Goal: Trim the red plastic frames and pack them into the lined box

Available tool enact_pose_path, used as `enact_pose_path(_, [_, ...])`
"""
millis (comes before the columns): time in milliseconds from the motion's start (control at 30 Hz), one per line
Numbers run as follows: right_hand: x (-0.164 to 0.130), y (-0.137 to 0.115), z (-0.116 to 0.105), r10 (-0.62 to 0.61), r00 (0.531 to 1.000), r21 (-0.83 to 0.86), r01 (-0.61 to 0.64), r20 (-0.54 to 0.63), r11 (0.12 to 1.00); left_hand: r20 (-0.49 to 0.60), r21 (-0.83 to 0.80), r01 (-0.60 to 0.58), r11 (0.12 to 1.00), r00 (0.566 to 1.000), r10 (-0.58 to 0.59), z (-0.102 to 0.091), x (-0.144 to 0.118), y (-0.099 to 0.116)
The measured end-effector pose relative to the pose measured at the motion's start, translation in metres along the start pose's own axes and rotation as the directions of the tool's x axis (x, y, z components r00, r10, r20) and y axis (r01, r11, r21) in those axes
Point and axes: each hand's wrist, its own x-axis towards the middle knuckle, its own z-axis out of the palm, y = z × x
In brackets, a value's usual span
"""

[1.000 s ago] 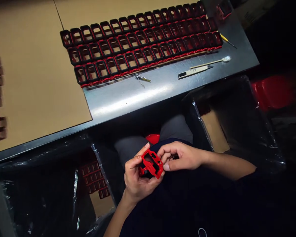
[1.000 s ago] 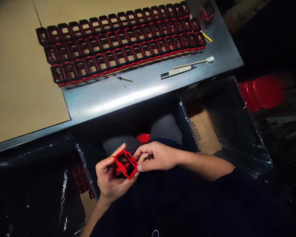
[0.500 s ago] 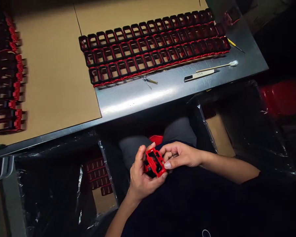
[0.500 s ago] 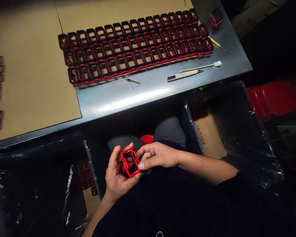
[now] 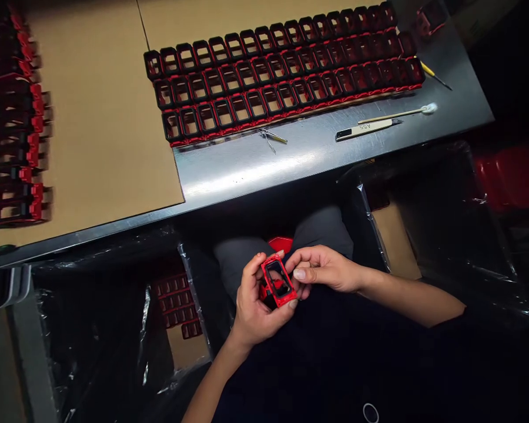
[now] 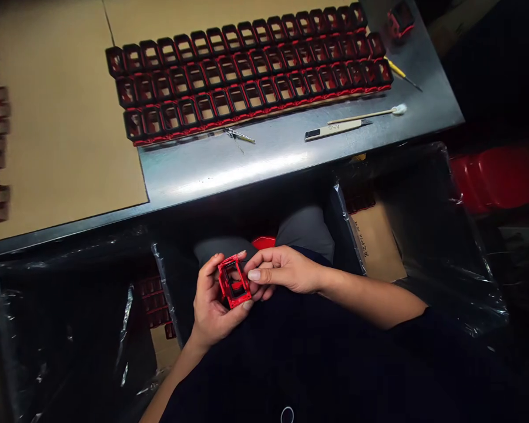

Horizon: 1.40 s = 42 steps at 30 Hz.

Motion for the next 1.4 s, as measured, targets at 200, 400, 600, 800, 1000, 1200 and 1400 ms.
enact_pose_path(200, [0.002,0.002,-0.001,0.009,1.000,-0.009,-0.009,-0.016,1.000,-0.008,0.005,0.051,0.999,0.999,-0.051,0.002,0.001,0.003])
enact_pose_path(400, [0.004,0.003,-0.001,0.049,0.998,-0.020,-0.050,-0.047,0.999,-0.011,0.057,0.104,0.993,0.995,-0.104,0.000,-0.001,0.005])
enact_pose_path(600, [0.001,0.003,0.002,-0.003,0.998,-0.066,-0.002,-0.069,0.998,-0.024,0.114,0.083,0.990,0.996,-0.081,0.000,-0.002,-0.001])
enact_pose_path(800, [-0.002,0.005,0.004,-0.084,0.986,-0.165,0.060,-0.144,0.984,-0.041,0.212,0.002,0.977,0.999,0.006,0.000,-0.005,-0.008])
enact_pose_path(1000, [-0.002,0.005,0.004,-0.112,0.985,-0.213,0.082,-0.132,0.974,-0.049,0.259,0.002,0.966,0.999,0.012,-0.001,-0.010,-0.016])
enact_pose_path(1200, [0.001,0.002,0.003,-0.090,0.994,-0.167,0.079,-0.057,0.983,-0.035,0.335,-0.044,0.941,0.998,0.059,-0.001,-0.008,-0.017])
enact_pose_path(1400, [0.003,0.004,0.002,-0.070,0.995,-0.084,0.064,-0.065,0.994,-0.026,0.379,-0.066,0.923,0.996,0.082,-0.003,-0.004,-0.013])
